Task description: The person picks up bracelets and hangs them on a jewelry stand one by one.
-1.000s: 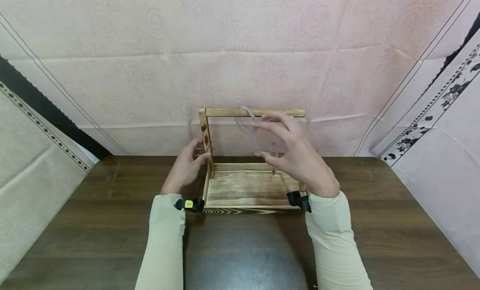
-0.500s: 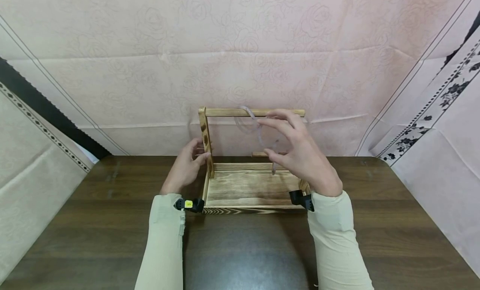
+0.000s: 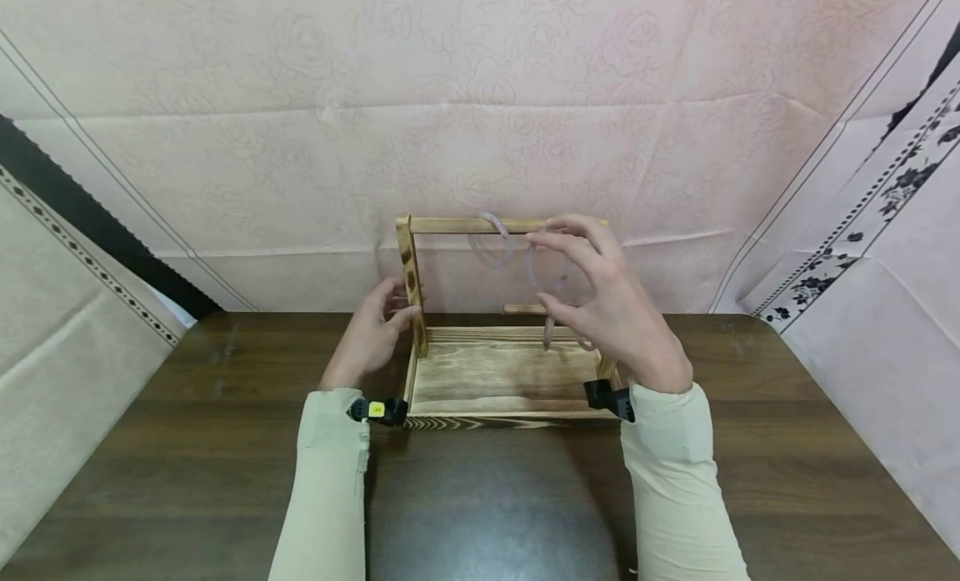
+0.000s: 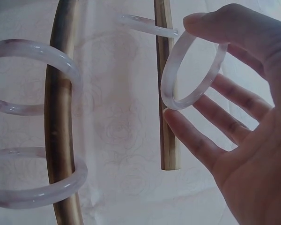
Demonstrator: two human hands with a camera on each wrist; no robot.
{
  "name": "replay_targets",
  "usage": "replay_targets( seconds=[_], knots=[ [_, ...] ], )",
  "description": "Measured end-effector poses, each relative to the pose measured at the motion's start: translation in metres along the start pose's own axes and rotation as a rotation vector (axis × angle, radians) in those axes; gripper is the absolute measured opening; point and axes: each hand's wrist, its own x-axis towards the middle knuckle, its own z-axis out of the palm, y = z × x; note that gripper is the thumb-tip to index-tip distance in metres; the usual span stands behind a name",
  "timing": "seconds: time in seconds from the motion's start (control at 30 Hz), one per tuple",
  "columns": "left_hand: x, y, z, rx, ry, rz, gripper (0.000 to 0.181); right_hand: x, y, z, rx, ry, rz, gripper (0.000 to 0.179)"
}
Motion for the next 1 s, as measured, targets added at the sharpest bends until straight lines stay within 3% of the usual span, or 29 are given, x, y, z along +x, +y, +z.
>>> replay_targets(
  seconds=[1.0],
  knots=[
    [-0.0003, 0.0006, 0.0001, 0.023, 0.004, 0.002, 0.039, -0.0035, 0.0066, -0.0072, -0.016, 0.04, 0.086, 0.067]
  ],
)
